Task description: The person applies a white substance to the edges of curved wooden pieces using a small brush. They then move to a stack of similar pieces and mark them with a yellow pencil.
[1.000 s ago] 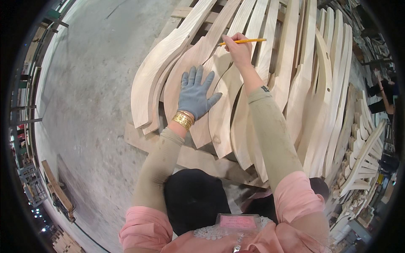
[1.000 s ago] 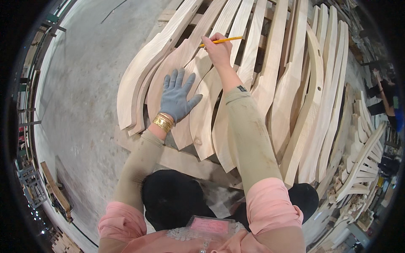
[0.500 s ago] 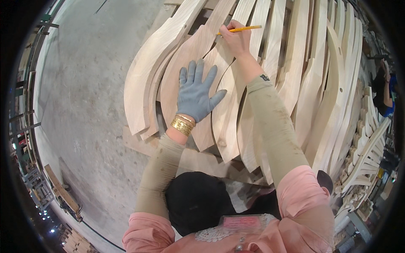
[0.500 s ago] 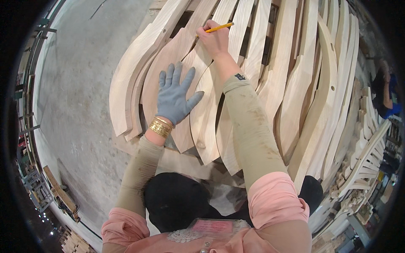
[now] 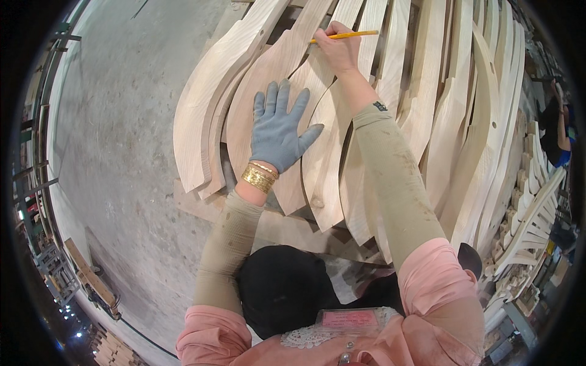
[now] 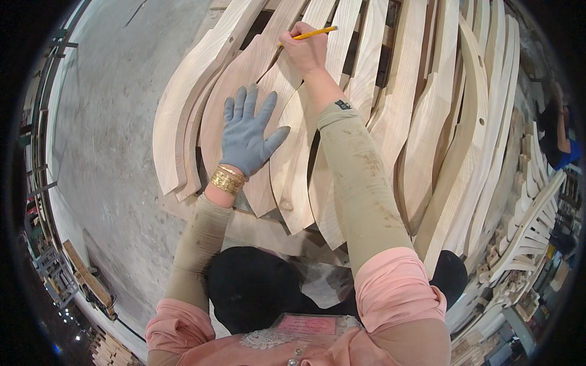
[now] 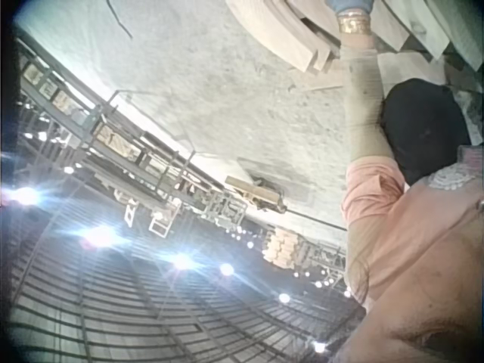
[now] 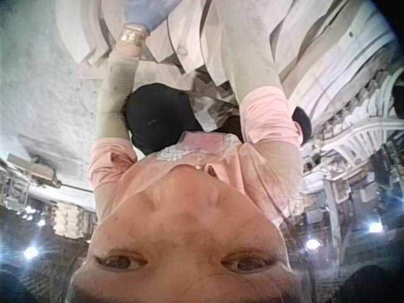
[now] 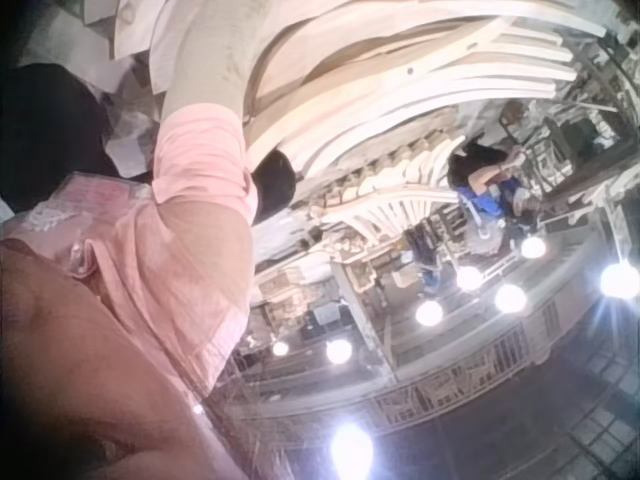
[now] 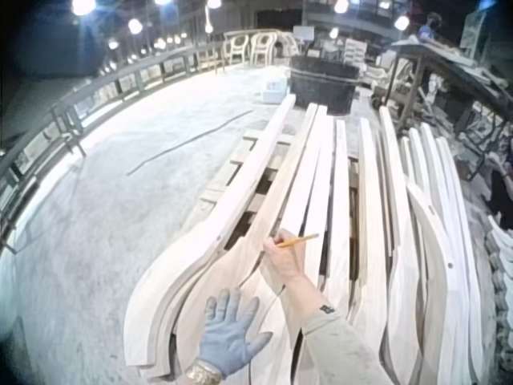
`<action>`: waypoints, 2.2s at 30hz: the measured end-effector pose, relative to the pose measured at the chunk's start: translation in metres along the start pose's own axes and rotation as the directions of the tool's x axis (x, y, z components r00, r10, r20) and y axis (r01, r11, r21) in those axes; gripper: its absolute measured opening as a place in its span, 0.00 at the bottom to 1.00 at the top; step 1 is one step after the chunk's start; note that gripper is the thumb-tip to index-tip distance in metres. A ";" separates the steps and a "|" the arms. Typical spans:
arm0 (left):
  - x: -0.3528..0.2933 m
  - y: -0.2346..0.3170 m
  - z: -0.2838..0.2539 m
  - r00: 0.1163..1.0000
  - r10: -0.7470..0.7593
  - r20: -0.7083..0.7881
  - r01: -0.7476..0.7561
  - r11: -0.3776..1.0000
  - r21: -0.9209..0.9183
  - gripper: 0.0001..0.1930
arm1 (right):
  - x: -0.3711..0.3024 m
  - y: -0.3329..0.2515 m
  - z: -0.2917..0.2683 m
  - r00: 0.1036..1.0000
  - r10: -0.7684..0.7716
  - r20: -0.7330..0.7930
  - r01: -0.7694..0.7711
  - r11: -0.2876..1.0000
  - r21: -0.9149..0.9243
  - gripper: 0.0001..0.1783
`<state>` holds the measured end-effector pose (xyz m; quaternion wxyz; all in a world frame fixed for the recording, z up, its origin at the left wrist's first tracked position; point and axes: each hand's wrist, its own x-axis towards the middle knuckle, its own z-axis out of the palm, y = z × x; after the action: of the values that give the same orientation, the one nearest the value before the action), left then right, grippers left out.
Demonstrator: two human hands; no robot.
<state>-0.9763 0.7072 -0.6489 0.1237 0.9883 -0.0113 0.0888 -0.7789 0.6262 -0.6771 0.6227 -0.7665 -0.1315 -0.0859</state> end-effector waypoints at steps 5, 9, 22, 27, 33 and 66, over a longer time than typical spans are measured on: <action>-0.001 0.000 0.000 1.000 -0.001 0.002 0.001 1.000 0.007 0.33 | 0.001 -0.001 0.000 0.996 -0.085 0.024 0.087 0.993 -0.084 0.10; -0.002 0.000 0.000 1.000 -0.009 0.013 0.009 1.000 -0.003 0.33 | -0.001 0.000 -0.001 0.998 -0.057 0.011 0.058 0.995 -0.080 0.10; -0.003 -0.002 -0.006 0.995 -0.018 0.098 0.015 0.999 0.031 0.35 | -0.007 -0.014 0.003 0.979 0.198 -0.050 -0.195 0.979 0.053 0.06; -0.003 0.013 -0.015 0.992 -0.051 0.119 0.043 0.997 0.071 0.35 | -0.013 -0.066 -0.031 0.985 0.173 -0.024 -0.162 0.958 0.236 0.14; -0.004 0.018 -0.015 0.993 -0.022 0.115 0.014 0.997 0.074 0.34 | -0.021 -0.103 -0.070 0.998 -0.039 0.058 0.035 0.997 0.068 0.14; 0.041 0.050 -0.044 0.720 -0.242 0.651 0.032 0.948 0.317 0.42 | -0.029 -0.195 -0.317 0.957 -0.283 0.063 0.290 0.932 -0.216 0.14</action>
<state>-0.9458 0.6694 -0.5872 -0.0253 0.9565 0.0309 -0.2889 -0.8562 0.3510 -0.4376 0.5113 -0.8055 -0.2410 -0.1779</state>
